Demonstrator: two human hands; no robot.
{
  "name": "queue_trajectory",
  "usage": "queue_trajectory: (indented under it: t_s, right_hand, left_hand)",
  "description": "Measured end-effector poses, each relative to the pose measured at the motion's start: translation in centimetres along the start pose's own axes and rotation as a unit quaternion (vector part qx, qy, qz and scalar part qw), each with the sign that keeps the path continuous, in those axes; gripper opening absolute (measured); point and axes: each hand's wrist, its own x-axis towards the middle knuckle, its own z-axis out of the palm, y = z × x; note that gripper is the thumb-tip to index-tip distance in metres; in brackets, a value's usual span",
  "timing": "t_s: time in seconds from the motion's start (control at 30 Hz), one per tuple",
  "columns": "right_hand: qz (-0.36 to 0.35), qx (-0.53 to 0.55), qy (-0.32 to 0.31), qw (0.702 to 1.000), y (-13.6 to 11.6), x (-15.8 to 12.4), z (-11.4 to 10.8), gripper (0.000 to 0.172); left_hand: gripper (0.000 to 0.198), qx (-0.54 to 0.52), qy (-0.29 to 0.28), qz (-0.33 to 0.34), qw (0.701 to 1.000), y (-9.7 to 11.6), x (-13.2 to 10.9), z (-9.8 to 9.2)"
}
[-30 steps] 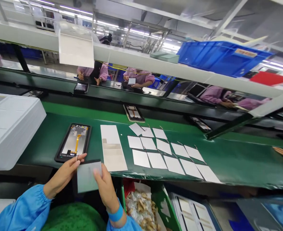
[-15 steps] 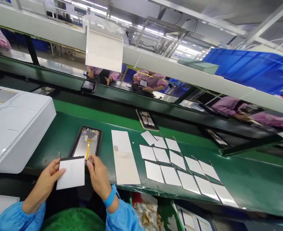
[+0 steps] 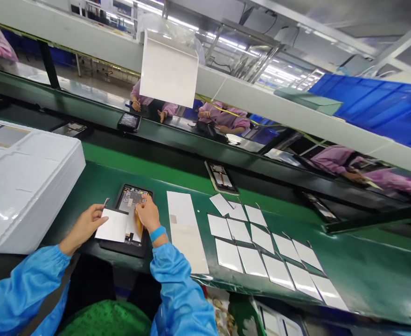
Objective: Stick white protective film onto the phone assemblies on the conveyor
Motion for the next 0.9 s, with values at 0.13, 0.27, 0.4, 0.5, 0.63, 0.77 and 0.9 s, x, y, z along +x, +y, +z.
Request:
queue_trajectory:
  t_s: [0.13, 0.27, 0.4, 0.5, 0.63, 0.77, 0.9]
  right_hand:
    - [0.011, 0.097, -0.016, 0.995, 1.7, 0.8, -1.8, 0.035]
    - [-0.001, 0.181, 0.052, 0.982, 2.8, -1.2, -4.4, 0.037]
    - [0.004, 0.263, 0.076, 0.962, 3.7, -4.5, -5.6, 0.036]
    - [-0.004, 0.279, 0.072, 0.958, 4.2, -6.3, -5.2, 0.033]
    - [-0.019, 0.264, 0.061, 0.962, 4.3, -7.2, -4.5, 0.029]
    - [-0.027, 0.248, 0.059, 0.967, 3.9, -7.3, -4.2, 0.028]
    - [-0.042, 0.215, 0.058, 0.974, 3.8, -7.2, -3.8, 0.027]
  left_hand:
    - [0.05, 0.03, -0.041, 0.006, 0.999, 0.3, 2.4, 2.7]
    - [0.048, 0.053, -0.047, 0.012, 0.997, 0.8, 3.5, 4.4]
    - [0.046, 0.058, -0.039, 0.016, 0.997, 0.8, 3.8, 5.0]
    - [0.048, 0.052, -0.038, 0.012, 0.998, 0.8, 3.9, 5.2]
    - [0.048, 0.061, -0.037, 0.01, 0.997, 0.6, 4.0, 5.2]
    - [0.048, 0.084, -0.027, 0.015, 0.996, 0.2, 4.1, 4.9]
    - [0.049, 0.088, -0.022, 0.015, 0.996, 0.1, 4.1, 4.7]
